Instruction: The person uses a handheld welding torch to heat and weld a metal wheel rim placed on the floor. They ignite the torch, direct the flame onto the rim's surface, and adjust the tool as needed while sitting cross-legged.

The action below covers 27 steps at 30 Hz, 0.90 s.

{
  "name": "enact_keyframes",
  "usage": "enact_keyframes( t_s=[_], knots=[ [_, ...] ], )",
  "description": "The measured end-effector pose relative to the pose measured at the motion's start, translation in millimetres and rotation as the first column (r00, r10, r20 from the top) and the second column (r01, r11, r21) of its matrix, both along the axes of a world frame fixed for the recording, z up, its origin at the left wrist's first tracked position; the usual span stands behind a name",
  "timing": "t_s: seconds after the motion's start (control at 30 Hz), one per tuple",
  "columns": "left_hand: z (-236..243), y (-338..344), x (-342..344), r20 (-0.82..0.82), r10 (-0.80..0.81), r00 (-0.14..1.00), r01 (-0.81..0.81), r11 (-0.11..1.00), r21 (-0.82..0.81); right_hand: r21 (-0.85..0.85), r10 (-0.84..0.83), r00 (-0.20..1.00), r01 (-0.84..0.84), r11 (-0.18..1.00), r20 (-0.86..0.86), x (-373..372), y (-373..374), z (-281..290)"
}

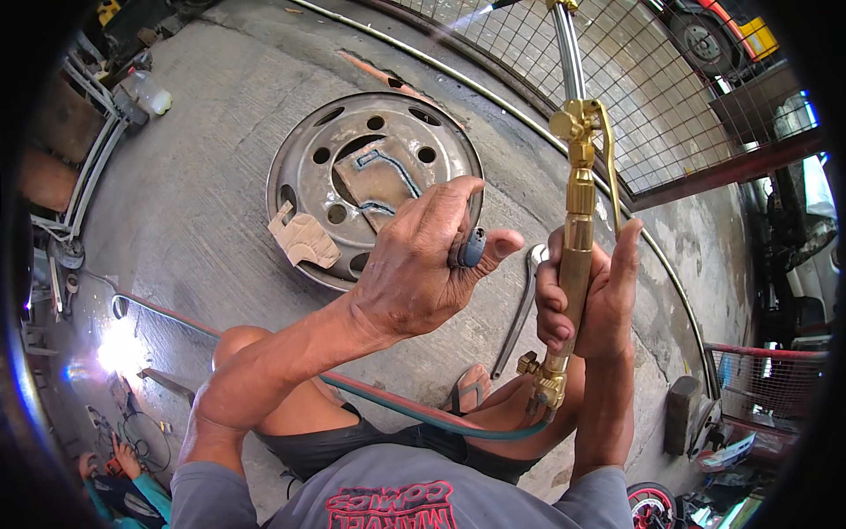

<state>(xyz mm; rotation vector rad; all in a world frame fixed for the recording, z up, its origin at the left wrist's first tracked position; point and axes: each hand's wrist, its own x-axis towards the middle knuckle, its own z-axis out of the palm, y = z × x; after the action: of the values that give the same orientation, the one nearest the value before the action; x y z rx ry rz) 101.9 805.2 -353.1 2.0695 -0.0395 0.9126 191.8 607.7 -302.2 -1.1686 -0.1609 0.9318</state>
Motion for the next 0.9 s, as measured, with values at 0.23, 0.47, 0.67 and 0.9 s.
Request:
enact_keyframes(
  t_s=[0.23,0.47,0.67,0.9],
  knots=[
    [6.2,-6.5,16.6,0.042,0.049,0.998,-0.043,0.989,-0.141,-0.005,0.015,1.000,-0.015,1.000,-0.021,-8.3,7.6,8.8],
    [-23.7,5.2,25.4,-0.050,0.048,0.998,-0.062,0.940,-0.335,-0.205,0.068,0.983,-0.103,0.973,-0.169,-33.1,21.1,-37.7],
    [-40.0,19.1,20.4,-0.256,-0.016,0.966,-0.092,0.910,-0.405,-0.229,0.164,0.959,-0.218,0.949,-0.232,-31.2,28.5,-49.6],
    [-35.8,23.5,13.7,-0.433,-0.128,0.892,-0.187,0.768,-0.612,-0.257,0.139,0.951,-0.213,0.943,-0.277,-32.3,42.6,-56.4]
  ],
)
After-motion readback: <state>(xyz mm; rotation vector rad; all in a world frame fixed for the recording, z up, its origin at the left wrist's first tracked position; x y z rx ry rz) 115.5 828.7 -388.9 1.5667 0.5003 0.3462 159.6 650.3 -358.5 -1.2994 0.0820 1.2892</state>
